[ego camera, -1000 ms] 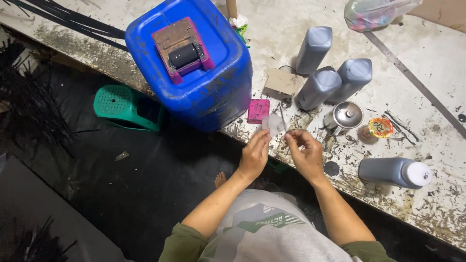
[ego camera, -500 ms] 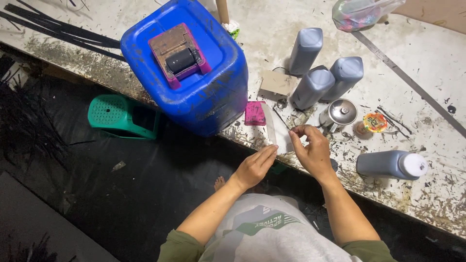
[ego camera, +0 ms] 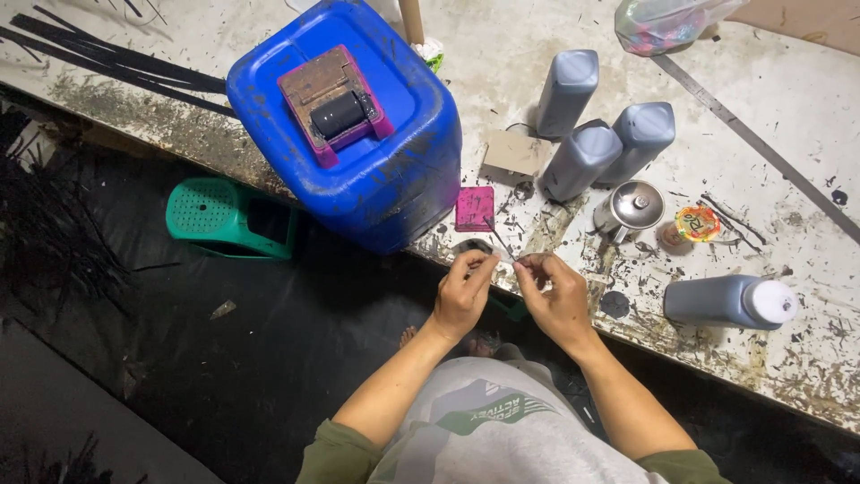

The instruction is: Using a small heating element to finish or bond the ends of black leather strips at a workbench.

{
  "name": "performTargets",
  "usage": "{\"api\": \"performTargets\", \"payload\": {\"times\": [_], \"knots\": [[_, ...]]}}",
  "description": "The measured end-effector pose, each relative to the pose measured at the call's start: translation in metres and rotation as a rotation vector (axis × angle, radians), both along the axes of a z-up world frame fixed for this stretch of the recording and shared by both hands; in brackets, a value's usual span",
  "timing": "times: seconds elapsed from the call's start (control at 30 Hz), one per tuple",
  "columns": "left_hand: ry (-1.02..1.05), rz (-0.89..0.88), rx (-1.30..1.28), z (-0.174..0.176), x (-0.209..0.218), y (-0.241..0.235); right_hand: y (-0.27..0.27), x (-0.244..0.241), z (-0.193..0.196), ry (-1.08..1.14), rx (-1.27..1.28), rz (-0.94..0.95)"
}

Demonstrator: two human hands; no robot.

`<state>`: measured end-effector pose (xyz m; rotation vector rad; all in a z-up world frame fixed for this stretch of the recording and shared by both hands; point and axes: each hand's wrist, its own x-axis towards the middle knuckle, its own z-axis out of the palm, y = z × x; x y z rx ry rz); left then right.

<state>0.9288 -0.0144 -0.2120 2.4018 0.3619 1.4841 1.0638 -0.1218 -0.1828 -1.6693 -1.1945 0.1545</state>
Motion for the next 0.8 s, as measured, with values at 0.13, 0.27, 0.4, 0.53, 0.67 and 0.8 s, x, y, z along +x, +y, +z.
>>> {"api": "performTargets", "payload": {"times": [0.13,0.27,0.4,0.53,0.67,0.8], "knots": [[-0.060,0.042,-0.292,0.009,0.007,-0.006,0.007,-0.006,0.000,-0.008,0.037,-0.023],[-0.071,0.005,-0.503,0.026,0.010,-0.006,0.011,-0.008,-0.004,-0.039,0.044,-0.052],[-0.100,-0.013,-0.639,0.031,0.011,-0.008,0.015,-0.007,-0.019,-0.034,0.038,-0.062],[-0.131,-0.025,-0.839,0.033,0.012,-0.012,0.017,-0.007,-0.025,-0.043,0.057,-0.062],[-0.196,-0.040,-0.990,0.022,0.017,-0.014,0.019,-0.007,-0.026,-0.072,0.065,-0.063],[-0.230,-0.079,-1.173,0.004,0.021,-0.013,0.018,-0.009,-0.024,-0.031,0.072,-0.063]]}}
